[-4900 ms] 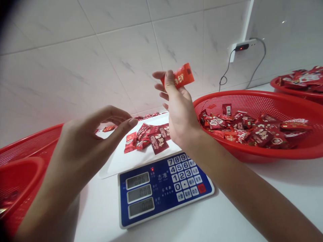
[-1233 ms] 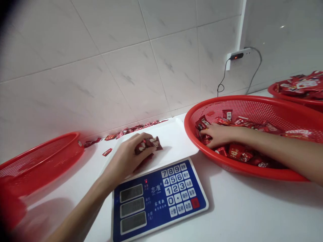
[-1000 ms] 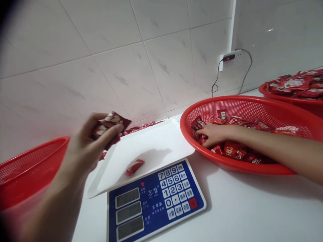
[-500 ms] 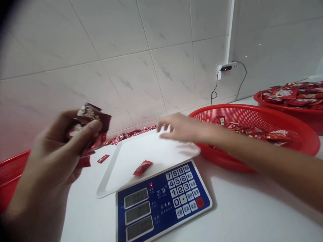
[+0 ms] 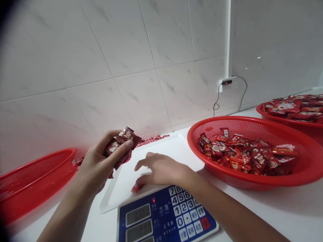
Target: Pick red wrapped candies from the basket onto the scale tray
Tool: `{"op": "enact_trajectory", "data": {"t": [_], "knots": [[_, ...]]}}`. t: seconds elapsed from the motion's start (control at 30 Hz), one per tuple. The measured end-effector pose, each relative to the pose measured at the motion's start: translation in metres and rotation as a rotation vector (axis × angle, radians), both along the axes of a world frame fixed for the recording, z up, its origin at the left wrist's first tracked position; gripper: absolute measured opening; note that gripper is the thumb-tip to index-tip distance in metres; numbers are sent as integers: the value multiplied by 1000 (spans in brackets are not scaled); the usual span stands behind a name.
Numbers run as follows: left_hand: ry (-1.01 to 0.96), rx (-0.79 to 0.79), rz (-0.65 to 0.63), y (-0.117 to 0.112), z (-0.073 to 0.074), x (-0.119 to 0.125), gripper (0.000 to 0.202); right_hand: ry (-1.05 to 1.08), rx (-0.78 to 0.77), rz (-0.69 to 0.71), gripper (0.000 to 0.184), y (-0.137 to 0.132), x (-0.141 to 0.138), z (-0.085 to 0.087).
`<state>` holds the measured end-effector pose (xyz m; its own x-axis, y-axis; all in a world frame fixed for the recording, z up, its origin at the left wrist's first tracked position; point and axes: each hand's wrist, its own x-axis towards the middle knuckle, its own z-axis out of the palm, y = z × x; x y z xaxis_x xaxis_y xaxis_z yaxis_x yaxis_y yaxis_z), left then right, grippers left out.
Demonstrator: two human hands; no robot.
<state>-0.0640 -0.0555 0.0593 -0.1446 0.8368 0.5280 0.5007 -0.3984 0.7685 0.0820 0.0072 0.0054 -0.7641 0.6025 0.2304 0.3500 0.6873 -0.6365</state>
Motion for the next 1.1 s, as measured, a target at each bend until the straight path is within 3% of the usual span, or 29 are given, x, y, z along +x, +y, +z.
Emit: {"op": "enact_trajectory", "data": {"t": [0.1, 0.23, 0.3, 0.4, 0.53, 0.67, 0.77, 0.87, 0.97, 1.1], "knots": [[18, 4, -35, 3, -3, 2, 21, -26, -31, 22, 29, -7, 1, -3], [23, -19, -48, 5, -5, 5, 21, -19, -18, -130, 11, 1, 4, 0], [2, -30, -6, 4, -5, 6, 22, 128, -20, -259, 6, 12, 8, 4], [-59, -83, -3, 4, -5, 9, 25, 516, -107, -377, 5, 23, 14, 12], [-54, -146, -77, 2, -6, 14, 26, 785, -300, -202, 5, 12, 16, 25], [-62, -122, -69, 1, -7, 16, 25, 782, -359, -56, 10, -4, 15, 35], [-118, -150, -123, 5, -11, 13, 26, 738, -321, -101, 14, -5, 20, 39], [-211, -279, -241, 12, -15, 5, 37, 703, -282, -183, 13, 1, 26, 41], [-347, -411, -342, 19, -19, -1, 46, 609, -243, -157, 11, 4, 30, 42], [-474, -374, -309, 21, -20, -2, 41, 549, -174, -167, 16, 3, 32, 42]]}}
